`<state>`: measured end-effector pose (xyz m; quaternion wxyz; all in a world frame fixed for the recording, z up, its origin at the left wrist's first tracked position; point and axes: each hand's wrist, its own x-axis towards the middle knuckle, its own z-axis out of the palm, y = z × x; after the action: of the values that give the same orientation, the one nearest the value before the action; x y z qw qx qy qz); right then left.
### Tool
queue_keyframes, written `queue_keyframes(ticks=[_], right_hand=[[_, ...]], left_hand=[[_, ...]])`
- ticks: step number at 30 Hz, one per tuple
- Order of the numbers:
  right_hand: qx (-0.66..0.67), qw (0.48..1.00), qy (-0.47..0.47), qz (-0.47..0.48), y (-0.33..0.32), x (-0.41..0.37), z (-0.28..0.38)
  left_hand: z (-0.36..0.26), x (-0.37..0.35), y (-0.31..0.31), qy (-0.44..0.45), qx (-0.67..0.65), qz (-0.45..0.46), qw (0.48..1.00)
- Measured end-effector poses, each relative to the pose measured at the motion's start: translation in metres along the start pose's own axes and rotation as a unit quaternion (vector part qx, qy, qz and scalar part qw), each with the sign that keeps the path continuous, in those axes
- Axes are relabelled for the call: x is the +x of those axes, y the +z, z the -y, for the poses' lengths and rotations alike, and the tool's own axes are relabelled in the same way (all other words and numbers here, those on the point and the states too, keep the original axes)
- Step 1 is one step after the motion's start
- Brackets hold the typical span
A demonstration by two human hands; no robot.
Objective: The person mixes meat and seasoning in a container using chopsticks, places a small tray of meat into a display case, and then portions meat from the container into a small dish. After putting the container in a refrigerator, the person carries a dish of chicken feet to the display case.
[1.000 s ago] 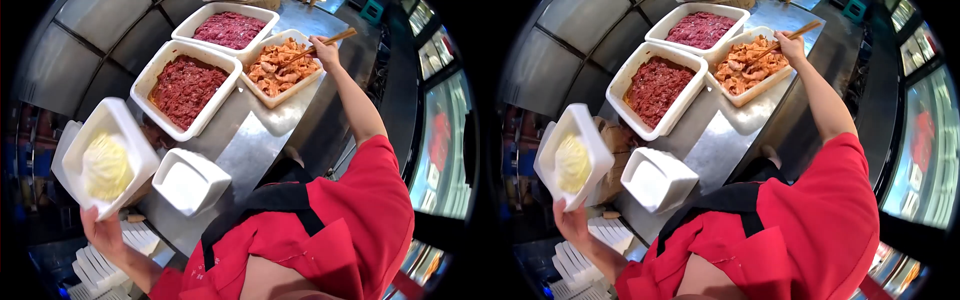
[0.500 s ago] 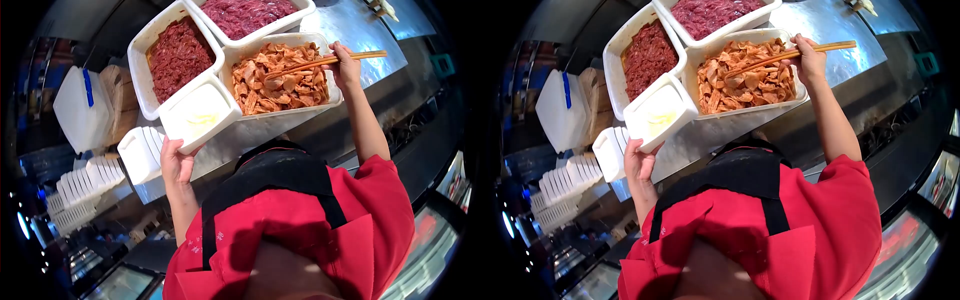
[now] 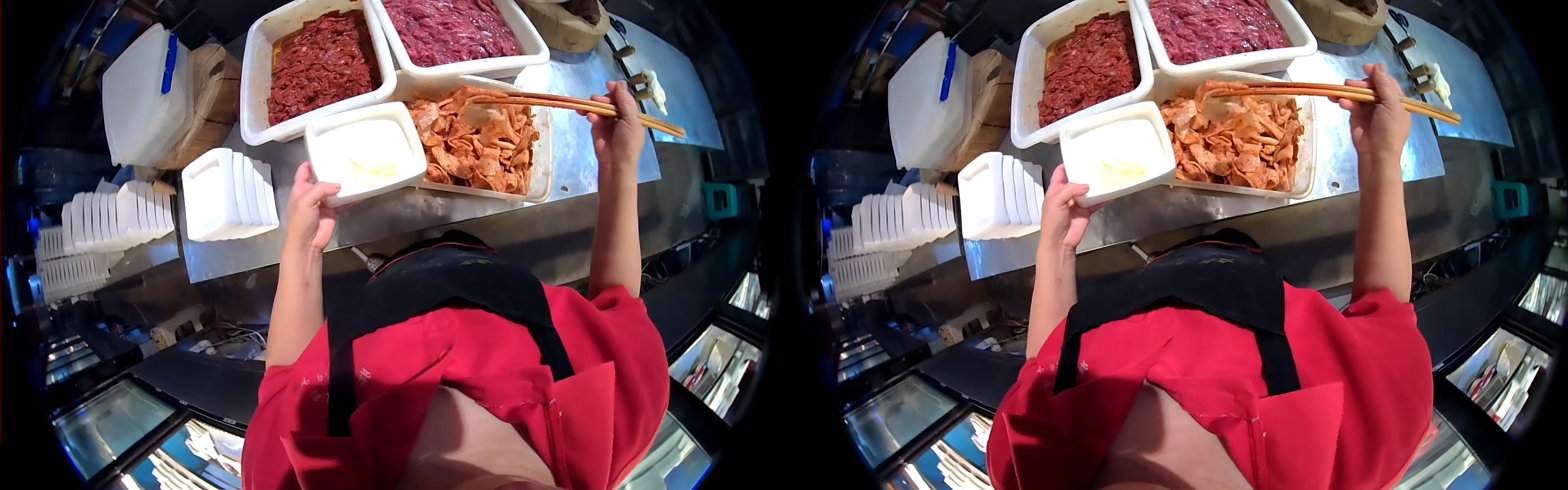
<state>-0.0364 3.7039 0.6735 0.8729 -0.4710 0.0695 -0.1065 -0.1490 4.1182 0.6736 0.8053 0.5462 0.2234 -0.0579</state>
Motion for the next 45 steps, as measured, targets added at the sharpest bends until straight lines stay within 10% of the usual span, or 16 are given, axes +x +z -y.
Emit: queue_keyframes(ticks=[12,19,23,32,45], right_hand=[[-0.063,0.994,-0.057,0.066,0.107,-0.055,0.012],[-0.136,0.978,0.063,0.145,0.121,-0.092,-0.009],[-0.128,0.945,-0.032,0.298,0.092,-0.083,0.016],[-0.301,0.926,0.058,0.218,0.013,-0.061,0.000],[-0.218,0.959,0.087,0.160,0.010,-0.047,-0.068]], left_hand=[[0.017,0.008,0.022,-0.046,-0.031,0.167,0.984],[0.024,0.012,0.021,-0.051,-0.093,0.207,0.972],[0.029,0.018,0.016,-0.041,-0.126,0.197,0.971],[0.033,0.019,-0.015,-0.003,-0.064,0.082,0.995],[0.034,-0.004,-0.018,0.024,-0.089,0.051,0.994]])
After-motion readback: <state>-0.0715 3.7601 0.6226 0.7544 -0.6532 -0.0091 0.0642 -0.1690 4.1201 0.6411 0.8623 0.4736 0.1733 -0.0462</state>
